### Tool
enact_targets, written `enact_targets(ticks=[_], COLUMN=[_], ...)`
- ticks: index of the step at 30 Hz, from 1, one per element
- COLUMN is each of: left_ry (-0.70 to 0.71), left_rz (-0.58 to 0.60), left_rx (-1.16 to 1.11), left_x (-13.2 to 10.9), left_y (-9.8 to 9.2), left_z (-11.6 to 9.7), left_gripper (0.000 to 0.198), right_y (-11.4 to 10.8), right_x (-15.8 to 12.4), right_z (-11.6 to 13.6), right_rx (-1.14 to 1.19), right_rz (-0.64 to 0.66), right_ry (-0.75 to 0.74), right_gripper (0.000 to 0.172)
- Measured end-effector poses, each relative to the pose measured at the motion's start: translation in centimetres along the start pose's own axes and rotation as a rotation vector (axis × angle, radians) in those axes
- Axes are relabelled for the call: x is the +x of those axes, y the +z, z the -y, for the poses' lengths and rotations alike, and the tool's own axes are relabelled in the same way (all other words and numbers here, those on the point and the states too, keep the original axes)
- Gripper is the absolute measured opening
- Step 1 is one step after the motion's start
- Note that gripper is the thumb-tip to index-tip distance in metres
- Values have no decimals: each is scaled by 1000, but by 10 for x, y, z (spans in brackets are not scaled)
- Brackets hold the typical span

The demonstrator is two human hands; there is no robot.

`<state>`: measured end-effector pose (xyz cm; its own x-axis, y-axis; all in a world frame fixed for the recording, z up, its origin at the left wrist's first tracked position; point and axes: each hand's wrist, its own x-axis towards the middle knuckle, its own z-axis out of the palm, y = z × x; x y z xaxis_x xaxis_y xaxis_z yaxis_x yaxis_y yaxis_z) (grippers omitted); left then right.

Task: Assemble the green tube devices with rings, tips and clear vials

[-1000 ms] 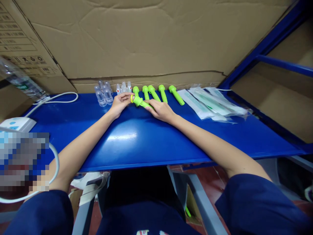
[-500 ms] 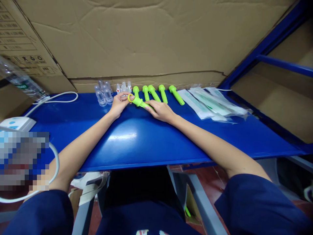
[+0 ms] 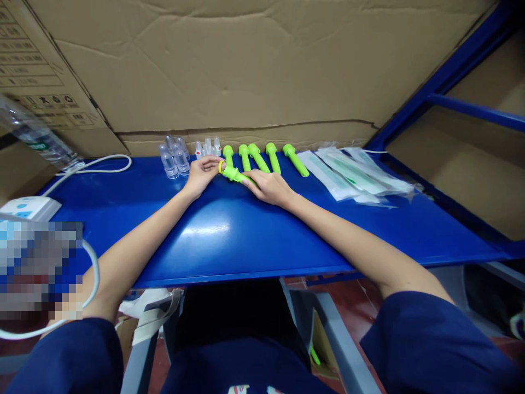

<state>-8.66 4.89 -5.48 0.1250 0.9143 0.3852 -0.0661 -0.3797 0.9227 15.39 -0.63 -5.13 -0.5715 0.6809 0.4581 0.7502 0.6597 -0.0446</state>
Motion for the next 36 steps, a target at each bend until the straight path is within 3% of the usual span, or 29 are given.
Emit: enact_targets(ticks=[16,25,31,36], left_ry=[81,185,195,196], left_rz=[92,115,135,181], left_rx=[206,334,339,327], left_x=[-1,-12,-16,-19], left_y=[-4,6,12,17], left_z=[2,-11,-18,-22], left_gripper=[33,59,63,61], right_y=[1,3,10,6], right_x=[1,3,2,2], right_z=[1,3,11,13], right_rx=[31,203,501,700], right_rz=[-6,-56,-71,-26], right_ry=[55,172,212,177], right_gripper=[46,44,57,82])
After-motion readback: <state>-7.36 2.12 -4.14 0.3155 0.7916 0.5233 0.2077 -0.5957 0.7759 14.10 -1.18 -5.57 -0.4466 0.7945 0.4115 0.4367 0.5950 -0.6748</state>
